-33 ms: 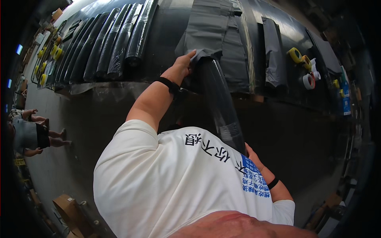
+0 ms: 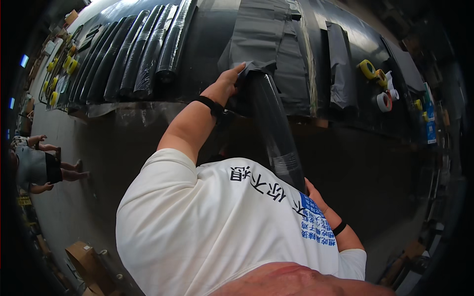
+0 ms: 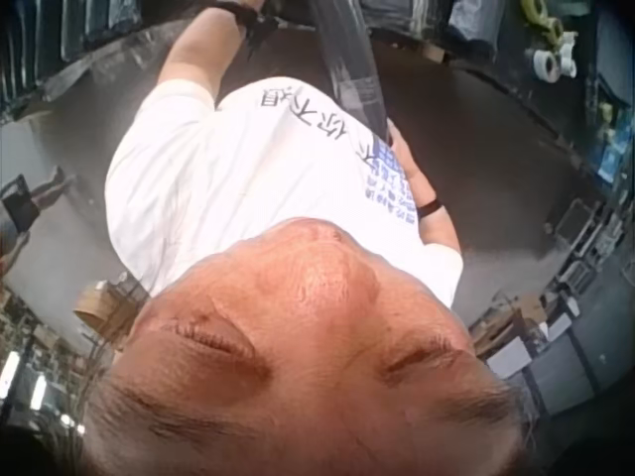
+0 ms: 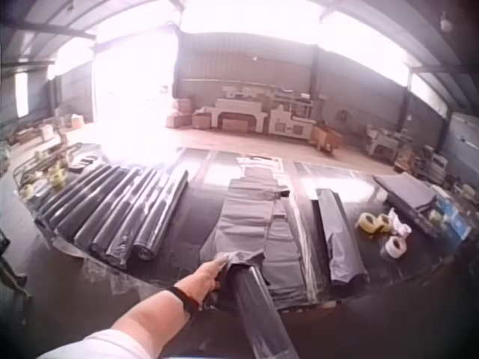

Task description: Wrapping long plastic rolls in plastic film and placing them into a cardboard box.

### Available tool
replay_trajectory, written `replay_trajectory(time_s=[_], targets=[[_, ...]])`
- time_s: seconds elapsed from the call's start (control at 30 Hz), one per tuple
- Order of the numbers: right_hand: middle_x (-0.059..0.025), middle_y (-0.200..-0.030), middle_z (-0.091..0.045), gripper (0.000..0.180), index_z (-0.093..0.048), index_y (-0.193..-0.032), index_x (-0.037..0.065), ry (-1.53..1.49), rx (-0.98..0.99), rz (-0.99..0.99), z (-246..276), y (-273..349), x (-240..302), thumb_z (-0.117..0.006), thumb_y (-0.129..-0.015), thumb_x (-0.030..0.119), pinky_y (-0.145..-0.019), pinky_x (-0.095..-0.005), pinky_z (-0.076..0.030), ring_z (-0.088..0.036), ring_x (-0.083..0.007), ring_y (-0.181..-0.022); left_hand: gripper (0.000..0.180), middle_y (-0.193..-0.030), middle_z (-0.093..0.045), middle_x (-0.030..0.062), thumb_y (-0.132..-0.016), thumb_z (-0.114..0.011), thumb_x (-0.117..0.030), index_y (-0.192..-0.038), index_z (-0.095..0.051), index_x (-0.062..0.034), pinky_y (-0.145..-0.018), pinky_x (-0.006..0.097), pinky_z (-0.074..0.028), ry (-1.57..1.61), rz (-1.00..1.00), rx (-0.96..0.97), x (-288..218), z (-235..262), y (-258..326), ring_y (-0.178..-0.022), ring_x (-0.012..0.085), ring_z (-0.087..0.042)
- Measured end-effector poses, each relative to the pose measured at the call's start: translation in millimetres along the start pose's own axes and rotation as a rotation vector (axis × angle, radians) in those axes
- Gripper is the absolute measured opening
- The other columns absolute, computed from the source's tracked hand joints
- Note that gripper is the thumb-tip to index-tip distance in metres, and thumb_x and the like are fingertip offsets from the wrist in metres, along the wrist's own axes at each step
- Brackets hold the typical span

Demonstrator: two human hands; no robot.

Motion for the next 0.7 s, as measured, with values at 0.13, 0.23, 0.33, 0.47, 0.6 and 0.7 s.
replay_trajectory(time_s=[0.13,0.23,0.33,0.47,0.6,0.7], targets=[[-0.0087,-0.132,-0.054,0.091,-0.039,-0.142,0.002,-0.079,0.014,-0.004,-1.4,-2.9,1.0,-0.089,-0.069,0.020,-0.106,-0.0312,-0.038,-0.052,-0.0176,-0.120,0.056,-0.120,-0.061,0.0193,-0.083,-0.075,-0.041,-0.119,-0.061,-0.0006,-0.095,0.049,-0.045,0.117,0.070,0.108,15.7,-6.7,-9.9,-0.117,0.0295,-0.055],[-0.0088,-0.132,-0.055,0.089,-0.039,-0.142,0.002,-0.020,0.034,0.008,-0.4,-2.5,0.9,-0.089,-0.070,0.021,-0.106,-0.0317,-0.039,-0.052,-0.0177,-0.120,0.069,-0.128,-0.058,0.0180,-0.079,-0.077,-0.048,-0.124,-0.057,0.0002,-0.100,0.050,-0.041,-0.054,0.008,-0.099,17.1,-22.1,7.9,-0.121,0.0312,-0.053],[-0.0088,-0.132,-0.055,0.088,-0.040,-0.141,0.003,-0.019,0.036,-0.004,0.0,0.3,5.1,-0.089,-0.070,0.022,-0.106,-0.0315,-0.038,-0.052,-0.0174,-0.120,0.086,-0.133,-0.055,0.0171,-0.075,-0.076,-0.058,-0.132,-0.050,0.0000,-0.105,0.053,-0.035,-0.209,0.046,-0.082,2.6,-26.4,38.1,-0.125,0.0327,-0.050],[-0.0080,-0.130,-0.055,0.087,-0.041,-0.141,0.004,0.000,0.020,0.040,2.9,-5.3,3.1,-0.088,-0.070,0.021,-0.105,-0.0312,-0.038,-0.052,-0.0170,-0.119,0.094,-0.136,-0.052,0.0162,-0.074,-0.072,-0.067,-0.135,-0.048,-0.0006,-0.111,0.055,-0.022,-0.335,0.179,0.010,20.4,-19.8,28.1,-0.131,0.0334,-0.043],[-0.0102,-0.128,-0.055,0.087,-0.040,-0.139,0.004,0.169,-0.010,0.171,8.5,-20.7,-0.8,-0.088,-0.069,0.024,-0.105,-0.0326,-0.039,-0.052,-0.0189,-0.119,0.079,-0.123,-0.062,0.0145,-0.076,-0.074,-0.061,-0.125,-0.057,-0.0016,-0.106,0.050,-0.034,-0.291,0.178,-0.046,20.9,-36.6,27.0,-0.121,0.0303,-0.053],[-0.0168,-0.132,-0.051,0.093,-0.035,-0.141,0.003,0.537,-0.067,0.290,7.2,-53.3,11.5,-0.087,-0.069,0.029,-0.105,-0.0363,-0.040,-0.052,-0.0269,-0.121,0.088,-0.128,-0.055,0.0189,-0.069,-0.087,-0.044,-0.131,-0.046,0.0044,-0.092,0.045,-0.051,0.043,-0.074,0.095,-2.7,-42.1,-29.0,-0.104,0.0329,-0.063]])
Point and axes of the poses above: each hand's wrist, its own y-axis away from the middle knuckle, its own z-axis out of the back of the hand, x = y × z, the point moved 2 cm from there along -y, towards the middle knuckle
